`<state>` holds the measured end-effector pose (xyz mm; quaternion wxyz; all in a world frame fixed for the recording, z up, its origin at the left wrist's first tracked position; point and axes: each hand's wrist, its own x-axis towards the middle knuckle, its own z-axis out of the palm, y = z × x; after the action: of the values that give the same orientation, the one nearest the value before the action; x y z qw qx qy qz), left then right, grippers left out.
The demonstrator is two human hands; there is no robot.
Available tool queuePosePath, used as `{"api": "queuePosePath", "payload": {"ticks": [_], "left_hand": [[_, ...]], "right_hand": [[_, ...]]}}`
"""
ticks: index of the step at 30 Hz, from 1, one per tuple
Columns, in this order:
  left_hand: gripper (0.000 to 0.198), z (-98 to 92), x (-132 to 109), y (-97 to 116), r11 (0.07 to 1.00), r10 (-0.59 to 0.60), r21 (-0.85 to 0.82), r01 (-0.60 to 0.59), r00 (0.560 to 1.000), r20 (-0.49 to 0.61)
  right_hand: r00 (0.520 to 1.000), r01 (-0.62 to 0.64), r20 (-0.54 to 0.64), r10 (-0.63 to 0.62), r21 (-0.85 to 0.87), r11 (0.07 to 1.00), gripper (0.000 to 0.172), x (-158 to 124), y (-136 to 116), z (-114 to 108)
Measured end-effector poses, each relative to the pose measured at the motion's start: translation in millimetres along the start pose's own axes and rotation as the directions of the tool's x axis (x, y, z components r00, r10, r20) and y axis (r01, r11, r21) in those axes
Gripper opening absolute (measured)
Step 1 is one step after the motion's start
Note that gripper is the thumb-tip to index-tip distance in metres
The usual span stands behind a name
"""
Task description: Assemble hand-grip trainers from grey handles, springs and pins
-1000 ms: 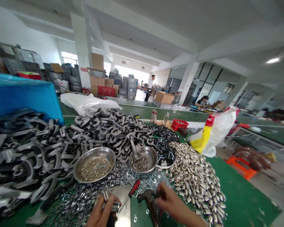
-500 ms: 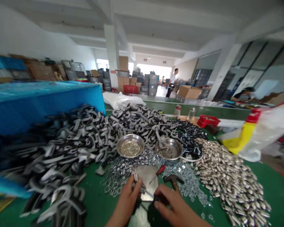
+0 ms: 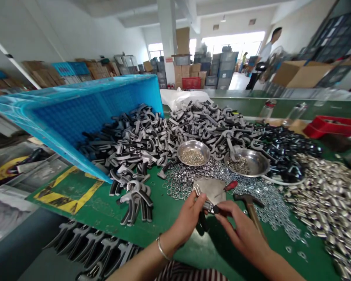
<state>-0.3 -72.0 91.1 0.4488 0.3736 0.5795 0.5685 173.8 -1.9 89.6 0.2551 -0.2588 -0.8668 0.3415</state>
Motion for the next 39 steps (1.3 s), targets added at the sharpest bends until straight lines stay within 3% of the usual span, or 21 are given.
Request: {"api": "queuePosePath", "payload": {"ticks": [3, 5, 6, 9, 10, 11, 12, 13, 16, 17, 19, 22, 25, 27, 29, 30, 31, 34, 36, 38, 39], "left_hand": [[0.032, -2.8, -4.1, 10.7, 0.992, 0.091, 0.091, -0.091, 0.996, 0.003], [0.027, -4.5, -5.5, 14.1, 0.962, 0.171, 0.216, -0.165, 0.985, -0.01], [0.025, -5.3, -5.5, 14.3, 0.942, 0.204, 0.274, -0.195, 0.979, -0.003], [0.017, -7.4, -1.8, 11.2, 0.859, 0.277, 0.434, -0.273, 0.959, 0.056], [0.015, -8.0, 0.1, 10.1, 0.833, 0.292, 0.47, -0.293, 0.953, 0.077], [0.015, -8.5, 2.0, 9.4, 0.82, 0.301, 0.485, -0.302, 0.95, 0.083], [0.015, -8.9, 3.6, 9.4, 0.828, 0.3, 0.474, -0.301, 0.951, 0.079], [0.015, -9.0, 4.7, 10.2, 0.851, 0.291, 0.438, -0.289, 0.955, 0.064], [0.017, -8.3, 4.2, 16.2, 0.927, 0.238, 0.299, -0.226, 0.971, -0.006], [0.017, -8.0, 2.7, 18.9, 0.935, 0.232, 0.278, -0.218, 0.973, -0.017], [0.016, -7.8, -2.3, 24.5, 0.93, 0.24, 0.293, -0.223, 0.971, -0.021], [0.014, -9.4, -11.0, 32.0, 0.889, 0.302, 0.36, -0.283, 0.953, 0.005], [0.01, -12.8, -13.0, 35.1, 0.807, 0.436, 0.409, -0.425, 0.897, 0.072], [0.008, -14.8, -8.6, 32.2, 0.759, 0.477, 0.451, -0.47, 0.872, 0.107], [0.01, -16.3, -1.7, 25.7, 0.761, 0.44, 0.5, -0.413, 0.895, 0.069], [0.012, -16.8, 1.5, 21.8, 0.778, 0.406, 0.515, -0.36, 0.913, 0.024], [0.014, -17.4, 4.1, 18.0, 0.796, 0.375, 0.519, -0.311, 0.927, -0.02], [0.016, -19.9, 6.7, 9.7, 0.826, 0.338, 0.491, -0.277, 0.941, -0.037], [0.018, -22.4, 6.3, 6.4, 0.835, 0.328, 0.459, -0.302, 0.944, 0.025], [0.02, -25.1, 6.9, 3.0, 0.857, 0.304, 0.421, -0.297, 0.951, 0.05], [0.021, -26.3, 8.0, 0.9, 0.873, 0.284, 0.401, -0.277, 0.958, 0.045]], "right_hand": [[0.997, 0.078, -0.013, -0.077, 0.114, 0.99, 0.021, 1.4, 1.5, 2.1], [0.998, -0.063, 0.025, 0.058, 0.365, 0.929, 0.011, 3.5, -2.0, 4.6], [0.985, -0.173, 0.088, 0.149, 0.526, 0.833, 0.009, 4.8, -4.6, 6.4], [0.882, -0.461, 0.377, 0.283, 0.816, 0.349, 0.018, 8.5, -12.1, 12.1], [0.852, -0.509, 0.443, 0.278, 0.826, 0.242, 0.02, 9.4, -13.9, 13.2], [0.839, -0.528, 0.468, 0.276, 0.823, 0.211, 0.02, 10.1, -15.2, 13.4], [0.848, -0.52, 0.452, 0.278, 0.812, 0.265, 0.019, 10.6, -16.1, 12.8], [0.879, -0.473, 0.391, 0.271, 0.788, 0.395, 0.018, 11.1, -16.7, 11.3], [0.994, -0.109, 0.071, 0.086, 0.478, 0.872, 0.008, 13.8, -16.8, 3.2], [1.0, 0.016, 0.015, -0.022, 0.331, 0.944, 0.01, 15.1, -16.4, 0.3], [0.984, 0.177, 0.011, -0.18, 0.134, 0.975, 0.015, 17.6, -15.9, -4.0], [0.972, 0.221, 0.048, -0.229, 0.13, 0.967, 0.013, 17.8, -17.3, -4.4], [0.998, 0.004, 0.052, -0.033, 0.481, 0.877, 0.01, 15.5, -23.9, 2.4], [0.953, -0.302, 0.256, 0.164, 0.732, 0.61, 0.021, 15.9, -30.1, 8.4], [0.848, -0.529, 0.47, 0.245, 0.772, 0.351, 0.034, 18.2, -34.8, 13.6], [0.818, -0.575, 0.515, 0.257, 0.751, 0.324, 0.037, 19.3, -35.8, 15.6], [0.814, -0.58, 0.509, 0.28, 0.727, 0.367, 0.037, 20.1, -35.8, 17.4], [0.854, -0.52, 0.406, 0.325, 0.65, 0.554, 0.038, 19.4, -30.6, 22.1], [0.792, -0.609, 0.531, 0.303, 0.642, 0.465, 0.049, 18.4, -24.8, 25.3], [0.666, -0.74, 0.713, 0.222, 0.593, 0.317, 0.066, 20.1, -19.0, 27.7], [0.629, -0.769, 0.752, 0.198, 0.565, 0.298, 0.072, 22.4, -16.5, 28.4]]}}
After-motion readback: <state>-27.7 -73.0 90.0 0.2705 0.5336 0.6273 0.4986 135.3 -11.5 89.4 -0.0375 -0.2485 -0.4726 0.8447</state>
